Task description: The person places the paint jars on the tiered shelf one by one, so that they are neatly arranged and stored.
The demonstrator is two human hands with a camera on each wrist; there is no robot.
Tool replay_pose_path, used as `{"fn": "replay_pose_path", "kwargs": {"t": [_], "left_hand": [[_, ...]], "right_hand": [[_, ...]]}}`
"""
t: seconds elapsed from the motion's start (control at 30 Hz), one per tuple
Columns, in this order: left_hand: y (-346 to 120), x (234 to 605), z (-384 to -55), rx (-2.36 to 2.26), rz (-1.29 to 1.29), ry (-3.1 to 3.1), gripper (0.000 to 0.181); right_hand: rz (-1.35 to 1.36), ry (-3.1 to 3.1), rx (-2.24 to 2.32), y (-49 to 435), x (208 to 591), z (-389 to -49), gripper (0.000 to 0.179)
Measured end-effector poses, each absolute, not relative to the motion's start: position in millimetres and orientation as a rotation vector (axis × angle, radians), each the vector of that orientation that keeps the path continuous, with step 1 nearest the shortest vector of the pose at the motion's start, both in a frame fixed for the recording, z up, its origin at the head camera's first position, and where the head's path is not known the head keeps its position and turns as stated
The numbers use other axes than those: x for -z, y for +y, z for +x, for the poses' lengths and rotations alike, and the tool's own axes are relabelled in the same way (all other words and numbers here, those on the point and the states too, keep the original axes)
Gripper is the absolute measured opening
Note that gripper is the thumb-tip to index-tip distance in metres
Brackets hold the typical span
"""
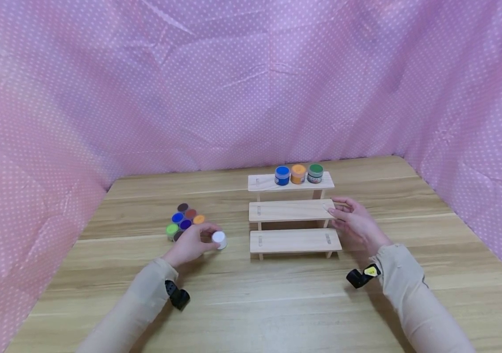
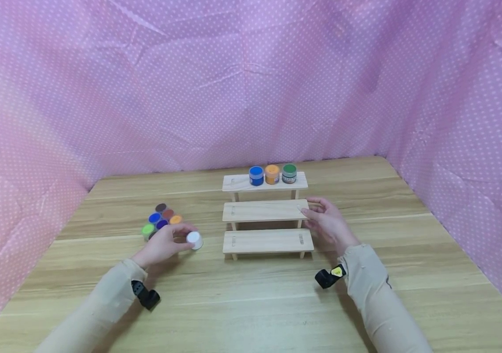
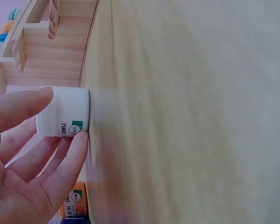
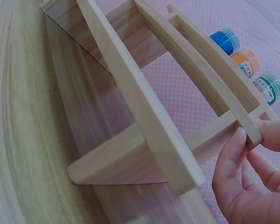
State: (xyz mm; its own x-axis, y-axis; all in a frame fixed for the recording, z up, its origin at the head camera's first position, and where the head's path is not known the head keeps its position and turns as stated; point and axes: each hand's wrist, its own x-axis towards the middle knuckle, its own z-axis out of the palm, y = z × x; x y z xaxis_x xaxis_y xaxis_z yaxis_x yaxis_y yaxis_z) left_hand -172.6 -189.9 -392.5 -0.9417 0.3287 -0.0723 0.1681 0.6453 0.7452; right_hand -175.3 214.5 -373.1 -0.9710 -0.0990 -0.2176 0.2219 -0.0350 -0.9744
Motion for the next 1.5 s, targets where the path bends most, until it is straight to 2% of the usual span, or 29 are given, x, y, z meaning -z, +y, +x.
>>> {"fn": "replay_pose_path", "kwargs": {"t": [0.3,0.47,0.77,1.23,1.5], "left_hand": [[-190.2,391.8,-171.9,-1.146,0.393,2.685,0.026],[-189.4,387.6,-172.5,-1.177,0.320,2.657,0.032],[-186.4,378.0,-173.8,-1.269,0.298,2.670,0.032],[-178.0,369.4,-177.0,-1.426,0.183,2.641,0.039],[-170.8,361.9,-177.3,-1.579,0.227,2.640,0.037]], "right_hand": [[0.134,2.000,2.129,213.5,373.9,-174.1,0.045],[0.125,1.987,2.151,214.3,374.3,-173.6,0.043],[0.144,1.989,2.144,214.6,374.9,-172.7,0.052],[0.143,1.951,2.168,214.9,376.5,-172.7,0.038],[0.131,1.944,2.182,215.5,378.9,-174.0,0.044]]}}
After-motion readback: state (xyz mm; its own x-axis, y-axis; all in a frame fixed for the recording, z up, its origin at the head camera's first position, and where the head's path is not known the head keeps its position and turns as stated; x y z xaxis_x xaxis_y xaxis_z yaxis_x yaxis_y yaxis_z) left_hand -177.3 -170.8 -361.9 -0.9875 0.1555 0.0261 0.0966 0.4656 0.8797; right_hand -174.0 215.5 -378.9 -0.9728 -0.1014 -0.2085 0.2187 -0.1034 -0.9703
